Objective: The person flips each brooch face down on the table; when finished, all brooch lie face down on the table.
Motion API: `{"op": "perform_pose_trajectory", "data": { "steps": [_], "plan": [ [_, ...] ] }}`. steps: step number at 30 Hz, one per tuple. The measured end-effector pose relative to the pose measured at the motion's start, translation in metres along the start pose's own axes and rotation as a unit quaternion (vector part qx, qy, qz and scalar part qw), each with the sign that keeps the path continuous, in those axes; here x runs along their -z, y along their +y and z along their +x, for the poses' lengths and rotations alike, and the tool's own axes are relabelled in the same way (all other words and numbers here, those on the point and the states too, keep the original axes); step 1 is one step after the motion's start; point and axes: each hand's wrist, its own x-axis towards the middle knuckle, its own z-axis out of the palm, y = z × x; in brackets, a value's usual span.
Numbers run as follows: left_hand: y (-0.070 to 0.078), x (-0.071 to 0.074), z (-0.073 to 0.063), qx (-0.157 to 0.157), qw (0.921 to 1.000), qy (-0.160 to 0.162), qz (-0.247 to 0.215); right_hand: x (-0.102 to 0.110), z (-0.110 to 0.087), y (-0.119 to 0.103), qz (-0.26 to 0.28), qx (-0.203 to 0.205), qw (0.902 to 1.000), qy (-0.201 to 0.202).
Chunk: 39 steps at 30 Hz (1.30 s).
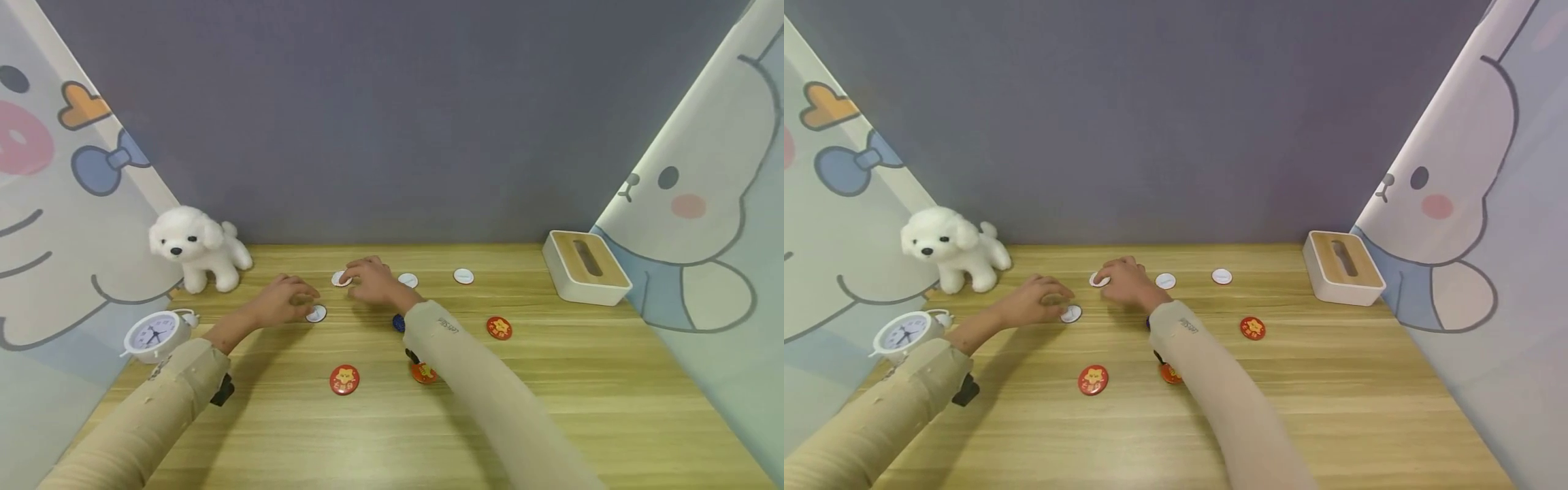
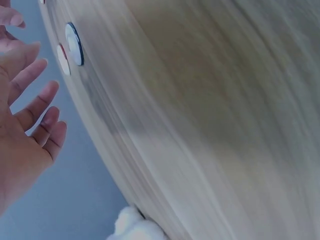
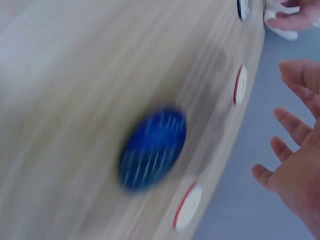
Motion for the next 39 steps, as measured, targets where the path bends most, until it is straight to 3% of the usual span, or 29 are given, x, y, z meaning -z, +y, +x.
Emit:
{"op": "perform_pose_trajectory", "data": {
  "steps": [5, 16, 26, 39],
  "plan": [
    [0.009, -0.001, 0.008, 0.020, 0.9997, -0.013, -0.004, 0.015, -0.018, 0.022, 0.011, -0.016, 0.9997, 0.016],
    [0.034, -0.004, 0.027, -0.021, 0.9996, -0.004, -0.020, 0.032, -0.057, 0.061, 0.041, -0.037, 0.9978, 0.036],
    [0.053, -0.016, 0.045, -0.033, 0.9989, -0.009, -0.031, 0.043, -0.088, 0.075, 0.066, -0.047, 0.9946, 0.064],
    [0.076, -0.036, 0.060, -0.078, 0.9955, -0.009, -0.054, 0.032, -0.115, 0.082, 0.057, -0.022, 0.9962, 0.062]
  ]
}}
